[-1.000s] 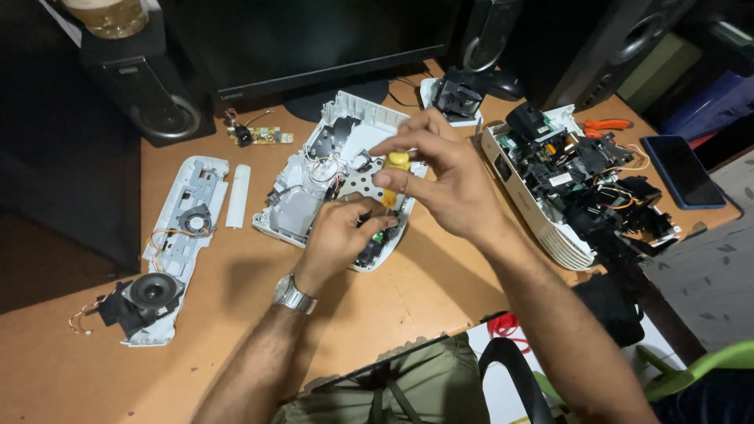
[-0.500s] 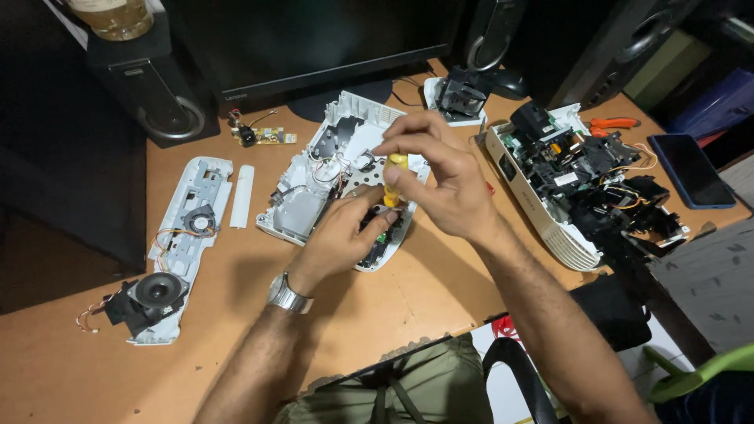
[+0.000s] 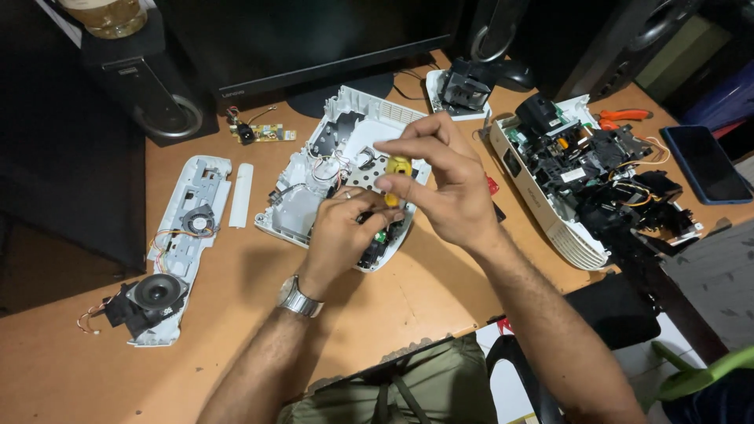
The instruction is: Disassembling the internal frame and electronic components of a projector using a screwdriver and manual manipulation of connectors.
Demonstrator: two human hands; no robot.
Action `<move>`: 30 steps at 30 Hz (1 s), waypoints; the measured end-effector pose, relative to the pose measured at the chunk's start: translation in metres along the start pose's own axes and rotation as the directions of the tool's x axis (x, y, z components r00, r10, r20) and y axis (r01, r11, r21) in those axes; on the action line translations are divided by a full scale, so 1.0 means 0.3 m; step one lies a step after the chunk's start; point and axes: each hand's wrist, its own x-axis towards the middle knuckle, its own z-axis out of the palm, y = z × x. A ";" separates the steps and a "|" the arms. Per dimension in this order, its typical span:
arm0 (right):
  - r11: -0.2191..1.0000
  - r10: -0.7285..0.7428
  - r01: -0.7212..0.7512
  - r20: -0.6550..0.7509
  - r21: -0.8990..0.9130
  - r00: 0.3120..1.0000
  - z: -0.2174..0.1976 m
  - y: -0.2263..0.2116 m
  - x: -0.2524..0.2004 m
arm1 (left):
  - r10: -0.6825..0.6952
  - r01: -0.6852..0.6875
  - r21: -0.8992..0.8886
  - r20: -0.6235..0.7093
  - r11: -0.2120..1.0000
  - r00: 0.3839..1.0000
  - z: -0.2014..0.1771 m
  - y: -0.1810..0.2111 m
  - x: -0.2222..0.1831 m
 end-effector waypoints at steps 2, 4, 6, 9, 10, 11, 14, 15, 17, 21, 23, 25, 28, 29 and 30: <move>0.985 0.082 -0.076 -0.032 0.155 0.996 0.022 -0.034 0.007 | 0.009 -0.008 0.013 -0.066 1.000 0.998 0.005 0.002 -0.003; 0.984 0.075 -0.070 -0.029 0.163 0.997 0.030 -0.043 0.002 | 0.016 -0.015 0.013 -0.068 1.000 0.998 0.012 -0.005 -0.011; 0.984 0.063 -0.058 -0.026 0.168 0.998 0.032 -0.033 -0.004 | 0.028 -0.027 0.012 -0.075 1.000 0.997 0.020 -0.009 -0.013; 1.000 -0.005 0.008 -0.105 0.028 0.994 0.022 -0.005 -0.006 | 0.043 -0.038 0.065 -0.080 0.997 0.996 0.019 -0.003 -0.002; 0.999 0.007 -0.002 -0.097 0.051 0.995 0.021 -0.006 -0.003 | 0.040 -0.039 0.028 -0.022 0.999 0.999 0.010 0.005 0.002; 0.997 0.024 -0.017 -0.087 0.077 0.996 0.023 -0.008 -0.005 | 0.033 -0.032 -0.007 0.036 0.999 0.999 -0.001 0.014 -0.003; 0.980 0.076 -0.069 -0.031 0.186 0.997 0.043 -0.040 -0.009 | 0.012 -0.008 -0.026 0.136 1.000 0.991 -0.015 0.002 -0.014; 0.980 0.078 -0.071 -0.030 0.186 0.997 0.044 -0.023 -0.017 | 0.010 -0.006 -0.027 0.135 1.000 0.991 -0.017 -0.002 -0.012; 0.948 0.111 -0.122 0.054 0.294 0.992 0.044 0.009 -0.034 | 0.007 0.001 -0.060 0.133 0.998 0.991 -0.020 -0.008 -0.009; 0.947 0.224 -0.226 0.033 0.229 0.974 0.051 0.080 -0.142 | -0.047 0.049 -0.020 0.103 0.999 0.994 -0.014 -0.040 -0.027; 0.933 0.307 -0.298 -0.015 0.201 0.952 0.061 0.112 -0.193 | -0.032 0.035 -0.032 0.077 0.999 0.997 -0.014 -0.033 -0.027; 0.927 0.335 -0.321 -0.042 0.195 0.941 0.070 0.119 -0.218 | -0.039 0.041 -0.035 0.057 0.999 0.998 -0.011 -0.031 -0.031; 0.901 0.410 -0.384 -0.108 0.200 0.906 0.084 0.111 -0.235 | -0.037 0.038 -0.024 0.023 0.999 0.999 -0.004 -0.042 -0.032; 0.883 0.452 -0.419 -0.143 0.211 0.880 0.090 0.106 -0.235 | -0.027 0.027 -0.008 0.003 1.000 1.000 -0.003 -0.050 -0.029; 0.883 0.453 -0.419 -0.145 0.211 0.880 0.089 0.113 -0.246 | -0.026 0.026 -0.009 0.005 1.000 1.000 0.003 -0.049 -0.034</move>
